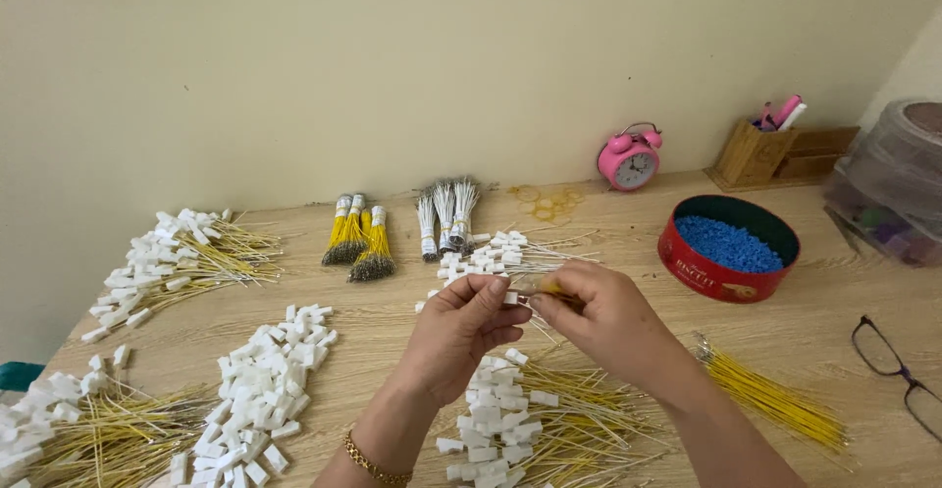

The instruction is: Manually inserting colored wires into white plastic connectors at a workbench.

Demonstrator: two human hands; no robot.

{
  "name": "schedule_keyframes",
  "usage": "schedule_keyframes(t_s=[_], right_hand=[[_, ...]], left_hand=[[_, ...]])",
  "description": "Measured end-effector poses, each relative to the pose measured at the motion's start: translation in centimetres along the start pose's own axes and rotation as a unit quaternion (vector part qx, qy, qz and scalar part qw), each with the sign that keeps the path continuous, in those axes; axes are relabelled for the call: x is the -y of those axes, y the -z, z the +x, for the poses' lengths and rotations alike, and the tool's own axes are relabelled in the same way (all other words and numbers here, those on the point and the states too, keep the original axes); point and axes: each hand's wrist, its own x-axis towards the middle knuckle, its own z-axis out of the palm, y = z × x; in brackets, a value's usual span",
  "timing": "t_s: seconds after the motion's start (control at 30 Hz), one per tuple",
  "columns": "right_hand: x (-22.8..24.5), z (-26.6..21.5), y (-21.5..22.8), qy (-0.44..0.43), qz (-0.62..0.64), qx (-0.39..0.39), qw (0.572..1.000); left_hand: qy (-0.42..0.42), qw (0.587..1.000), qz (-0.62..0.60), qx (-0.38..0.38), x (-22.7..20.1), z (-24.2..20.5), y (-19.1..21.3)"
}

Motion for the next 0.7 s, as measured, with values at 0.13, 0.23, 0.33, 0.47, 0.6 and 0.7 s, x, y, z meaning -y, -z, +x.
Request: schedule_keyframes(t_s=[0.13, 0.23, 0.33, 0.47, 0.6, 0.7], right_hand=[[0.9, -0.1, -0.2, -0.091, 0.022, -0.005, 0.996], [0.6, -0.2, -0.5, -0.016, -0.023, -0.023, 0.999], [1.5, -0.4, -0.5, -0.038, 0.001, -0.012, 0.999], [1.5, -0.4, -0.5, -0.008, -0.039, -0.021, 0.999], [-0.3, 0.0, -0.8, 0.093, -0.059, -0.026, 0.994], [0.2, -0.2, -0.7, 0.019, -0.067, -0.005, 0.998]], left_hand=[[-0.008, 1.0, 0.004, 0.007, 0.1, 0.1, -0.2], [-0.009, 1.0, -0.005, 0.019, 0.3, 0.1, -0.1], [-0.006, 1.0, 0.006, 0.019, 0.5, 0.1, -0.2], [-0.02, 0.999, 0.023, 0.026, 0.7, 0.4, -0.1], [-0.017, 0.999, 0.043, 0.019, 0.8, 0.3, 0.1], [-0.023, 0.997, 0.073, 0.015, 0.3, 0.3, 0.5]])
